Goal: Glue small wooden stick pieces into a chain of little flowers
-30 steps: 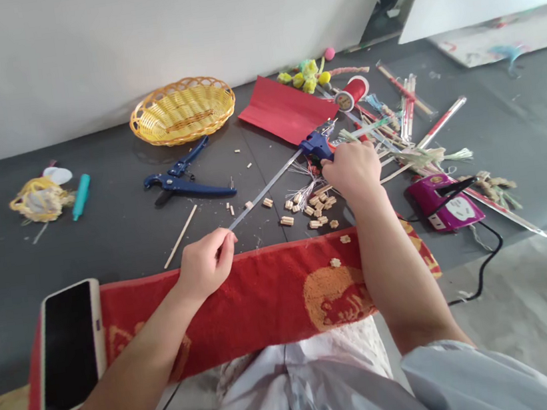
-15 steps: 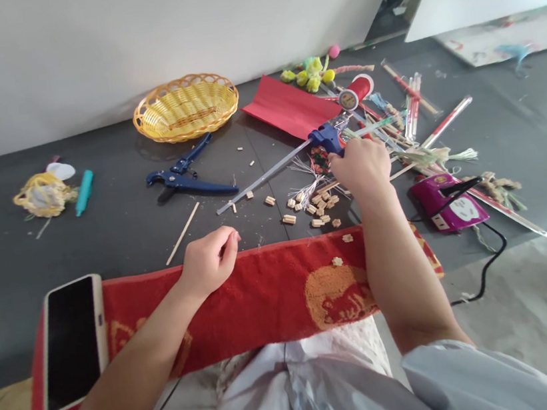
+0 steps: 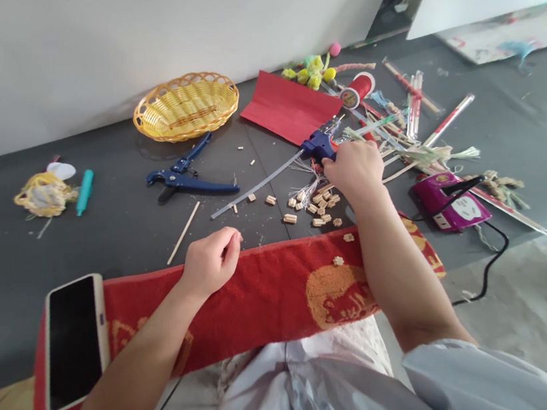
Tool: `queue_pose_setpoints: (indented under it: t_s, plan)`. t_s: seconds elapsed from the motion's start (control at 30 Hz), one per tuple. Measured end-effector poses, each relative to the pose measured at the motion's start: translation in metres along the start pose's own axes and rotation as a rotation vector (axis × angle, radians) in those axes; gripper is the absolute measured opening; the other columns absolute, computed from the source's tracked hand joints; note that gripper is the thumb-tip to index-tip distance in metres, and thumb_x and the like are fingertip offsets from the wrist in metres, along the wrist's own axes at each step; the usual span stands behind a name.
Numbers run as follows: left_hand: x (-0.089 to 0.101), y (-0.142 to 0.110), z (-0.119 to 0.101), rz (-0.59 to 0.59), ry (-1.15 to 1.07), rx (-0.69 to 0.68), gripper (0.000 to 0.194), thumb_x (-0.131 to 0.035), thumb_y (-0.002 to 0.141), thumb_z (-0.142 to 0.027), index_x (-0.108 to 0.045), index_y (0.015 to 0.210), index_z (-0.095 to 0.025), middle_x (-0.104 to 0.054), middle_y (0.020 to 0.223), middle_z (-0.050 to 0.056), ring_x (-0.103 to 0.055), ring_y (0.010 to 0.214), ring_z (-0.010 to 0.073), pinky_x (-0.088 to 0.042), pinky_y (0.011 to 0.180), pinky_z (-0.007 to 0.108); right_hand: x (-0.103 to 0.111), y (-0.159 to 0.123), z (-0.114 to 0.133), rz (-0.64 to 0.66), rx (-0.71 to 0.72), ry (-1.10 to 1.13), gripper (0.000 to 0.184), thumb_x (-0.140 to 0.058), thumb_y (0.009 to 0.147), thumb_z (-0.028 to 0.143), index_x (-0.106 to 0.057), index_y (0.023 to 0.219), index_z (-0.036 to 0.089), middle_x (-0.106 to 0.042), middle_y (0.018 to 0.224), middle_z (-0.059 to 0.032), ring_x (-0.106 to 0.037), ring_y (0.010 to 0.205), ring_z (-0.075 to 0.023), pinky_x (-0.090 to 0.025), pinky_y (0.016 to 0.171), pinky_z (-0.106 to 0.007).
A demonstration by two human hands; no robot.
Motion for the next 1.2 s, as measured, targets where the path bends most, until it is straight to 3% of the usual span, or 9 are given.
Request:
queue_pose_setpoints:
  t_s: [0.07, 0.2, 0.33, 0.5, 0.63, 0.83, 1.2]
  plan:
    - [-0.001, 0.0, 0.0, -0.01, 0.007, -0.011, 0.027, -0.043, 0.094, -0.02, -0.063, 0.076, -0.018, -0.072, 0.067, -0.002, -0.06, 0.05, 0.0074, -0.042, 0.054, 0.018, 0.003, -0.001, 0.002, 0.059, -0.154, -0.005, 0.033, -0.054, 0.085, 0.024, -0.071, 0.101, -0.001, -0.068, 0.101, -0.029, -0.058, 0.11, -0.0423, -0.049, 0.082, -0.049]
    - [-0.003, -0.001, 0.001, -0.03, 0.011, -0.032, 0.025, -0.044, 0.093, -0.019, -0.063, 0.076, -0.018, -0.072, 0.066, -0.002, -0.063, 0.052, 0.0079, -0.042, 0.054, 0.018, 0.017, -0.006, 0.011, 0.108, -0.187, -0.006, 0.031, -0.057, 0.087, 0.027, -0.071, 0.101, 0.002, -0.069, 0.105, -0.0275, -0.06, 0.109, -0.0394, -0.048, 0.087, -0.049]
    - [-0.003, -0.001, 0.0, -0.061, 0.03, -0.066, 0.024, -0.045, 0.092, -0.017, -0.062, 0.075, -0.018, -0.072, 0.067, -0.001, -0.066, 0.056, 0.0097, -0.043, 0.054, 0.019, 0.032, -0.013, 0.014, 0.05, -0.196, 0.038, 0.028, -0.06, 0.086, 0.028, -0.07, 0.099, 0.006, -0.069, 0.1, -0.0246, -0.06, 0.107, -0.0381, -0.047, 0.085, -0.048]
    - [-0.003, -0.001, -0.002, -0.047, 0.043, -0.074, 0.025, -0.045, 0.093, -0.018, -0.063, 0.075, -0.017, -0.072, 0.065, 0.0, -0.066, 0.055, 0.0099, -0.042, 0.053, 0.019, 0.044, -0.02, 0.017, 0.061, -0.066, 0.126, 0.015, -0.059, 0.083, 0.023, -0.071, 0.084, 0.016, -0.071, 0.084, -0.0144, -0.065, 0.087, -0.0316, -0.048, 0.077, -0.044]
    - [-0.004, -0.002, -0.003, -0.031, 0.084, -0.074, 0.028, -0.044, 0.094, -0.022, -0.062, 0.073, -0.017, -0.069, 0.062, 0.0, -0.063, 0.053, 0.0103, -0.04, 0.051, 0.021, 0.049, -0.026, 0.023, 0.145, 0.098, 0.179, 0.009, -0.062, 0.079, 0.022, -0.07, 0.077, 0.019, -0.072, 0.079, -0.0085, -0.064, 0.08, -0.0272, -0.046, 0.072, -0.039]
    - [-0.007, -0.003, -0.003, -0.032, 0.091, -0.074, 0.03, -0.043, 0.094, -0.022, -0.062, 0.07, -0.017, -0.07, 0.063, 0.0, -0.062, 0.052, 0.01, -0.038, 0.05, 0.021, 0.039, -0.031, 0.033, 0.207, 0.296, 0.167, 0.012, -0.059, 0.078, 0.019, -0.072, 0.078, 0.02, -0.075, 0.084, -0.0064, -0.065, 0.081, -0.0251, -0.039, 0.066, -0.033]
    - [-0.009, -0.002, -0.005, -0.032, 0.112, -0.1, 0.029, -0.043, 0.094, -0.022, -0.061, 0.072, -0.017, -0.072, 0.064, 0.0, -0.065, 0.053, 0.011, -0.039, 0.05, 0.022, 0.019, -0.035, 0.061, 0.232, 0.533, 0.12, 0.024, -0.056, 0.091, 0.035, -0.073, 0.09, 0.018, -0.074, 0.095, -0.0077, -0.064, 0.085, -0.0218, -0.032, 0.064, -0.031]
Point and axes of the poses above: each hand's wrist, its own y-axis towards the middle knuckle, its own x-axis out of the back of the hand, z = x × y, the point moved 1 cm from there along y, towards the middle knuckle
